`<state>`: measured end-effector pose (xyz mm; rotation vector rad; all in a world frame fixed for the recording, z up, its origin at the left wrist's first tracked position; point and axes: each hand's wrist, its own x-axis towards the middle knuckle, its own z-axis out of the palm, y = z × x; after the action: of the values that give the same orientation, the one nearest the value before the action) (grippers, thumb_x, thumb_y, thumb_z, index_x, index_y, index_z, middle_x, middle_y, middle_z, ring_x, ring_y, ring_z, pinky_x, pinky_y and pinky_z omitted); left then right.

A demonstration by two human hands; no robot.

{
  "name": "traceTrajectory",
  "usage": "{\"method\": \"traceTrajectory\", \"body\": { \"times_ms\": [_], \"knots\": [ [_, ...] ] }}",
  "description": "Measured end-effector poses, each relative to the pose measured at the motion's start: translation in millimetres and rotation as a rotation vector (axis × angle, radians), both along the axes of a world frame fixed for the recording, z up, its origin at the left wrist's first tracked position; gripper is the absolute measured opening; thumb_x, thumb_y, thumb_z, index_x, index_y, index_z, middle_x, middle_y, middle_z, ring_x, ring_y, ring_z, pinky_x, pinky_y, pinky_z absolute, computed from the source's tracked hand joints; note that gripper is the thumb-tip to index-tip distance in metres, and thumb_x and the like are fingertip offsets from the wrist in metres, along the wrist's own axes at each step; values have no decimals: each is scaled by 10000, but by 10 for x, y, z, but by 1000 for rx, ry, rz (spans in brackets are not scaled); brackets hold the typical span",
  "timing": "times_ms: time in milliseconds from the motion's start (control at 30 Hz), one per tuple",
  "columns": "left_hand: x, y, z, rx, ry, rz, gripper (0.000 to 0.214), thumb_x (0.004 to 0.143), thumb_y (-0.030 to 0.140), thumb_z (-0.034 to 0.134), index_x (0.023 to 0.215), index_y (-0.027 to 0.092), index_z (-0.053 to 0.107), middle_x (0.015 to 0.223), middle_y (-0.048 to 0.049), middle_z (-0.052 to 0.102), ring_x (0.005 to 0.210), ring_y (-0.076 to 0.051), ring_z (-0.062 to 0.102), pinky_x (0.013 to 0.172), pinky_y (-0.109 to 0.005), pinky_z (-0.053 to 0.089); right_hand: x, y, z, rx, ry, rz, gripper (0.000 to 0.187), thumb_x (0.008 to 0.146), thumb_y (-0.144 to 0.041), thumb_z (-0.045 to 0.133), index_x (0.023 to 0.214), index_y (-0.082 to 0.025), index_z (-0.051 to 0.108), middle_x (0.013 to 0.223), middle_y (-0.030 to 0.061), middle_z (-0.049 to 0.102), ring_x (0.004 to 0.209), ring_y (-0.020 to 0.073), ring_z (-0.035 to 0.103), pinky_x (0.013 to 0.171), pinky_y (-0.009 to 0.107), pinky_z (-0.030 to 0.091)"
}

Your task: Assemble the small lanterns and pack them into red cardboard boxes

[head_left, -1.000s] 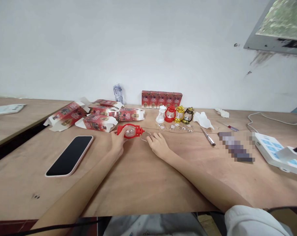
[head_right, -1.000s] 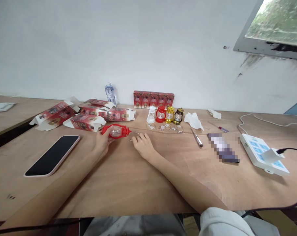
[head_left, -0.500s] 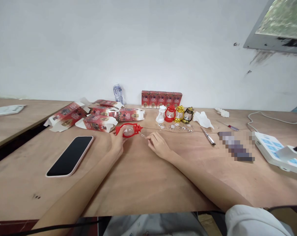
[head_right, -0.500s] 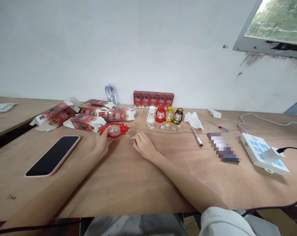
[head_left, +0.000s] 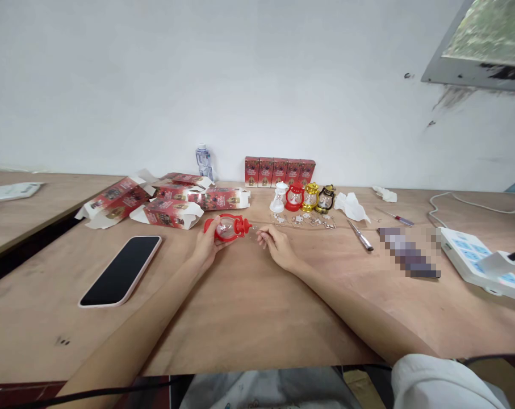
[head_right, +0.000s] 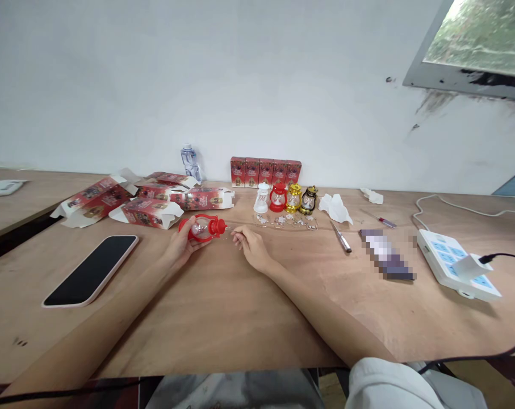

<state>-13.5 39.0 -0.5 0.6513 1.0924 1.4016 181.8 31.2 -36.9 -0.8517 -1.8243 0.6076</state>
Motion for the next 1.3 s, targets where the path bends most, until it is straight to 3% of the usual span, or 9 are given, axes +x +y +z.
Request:
{"method": "traceTrajectory", "body": {
  "times_ms": [500, 900, 1300],
  "knots": [
    [0, -13, 21, -9, -17, 18, 197, 840, 309, 581, 941, 140, 592, 784, -48, 682, 621, -159, 675, 662, -355, 601, 11, -21, 27, 24, 10, -12, 209, 939, -315, 344, 877, -198, 506, 704, -1, 549, 606, 105, 524, 611, 236, 467],
    [-21, 13, 6, -19, -61, 46, 208, 817, 322, 607, 930, 148, 604, 819, -58, 690, 644, -173, 681, 655, -360, 605, 19, -28, 23, 107, -129, 3, 268, 958, -314, 293, 886, -200, 525, 700, 1, 530, 621, 108, 513, 622, 229, 449],
    [-30, 21, 9, -52, -28, -2, 229, 818, 354, 596, 925, 152, 592, 787, -49, 679, 611, -165, 670, 584, -313, 591, 11, -3, 29, 19, -66, -62, 209, 941, -302, 315, 881, -199, 487, 687, -10, 528, 586, 111, 503, 602, 228, 435]
  ]
}}
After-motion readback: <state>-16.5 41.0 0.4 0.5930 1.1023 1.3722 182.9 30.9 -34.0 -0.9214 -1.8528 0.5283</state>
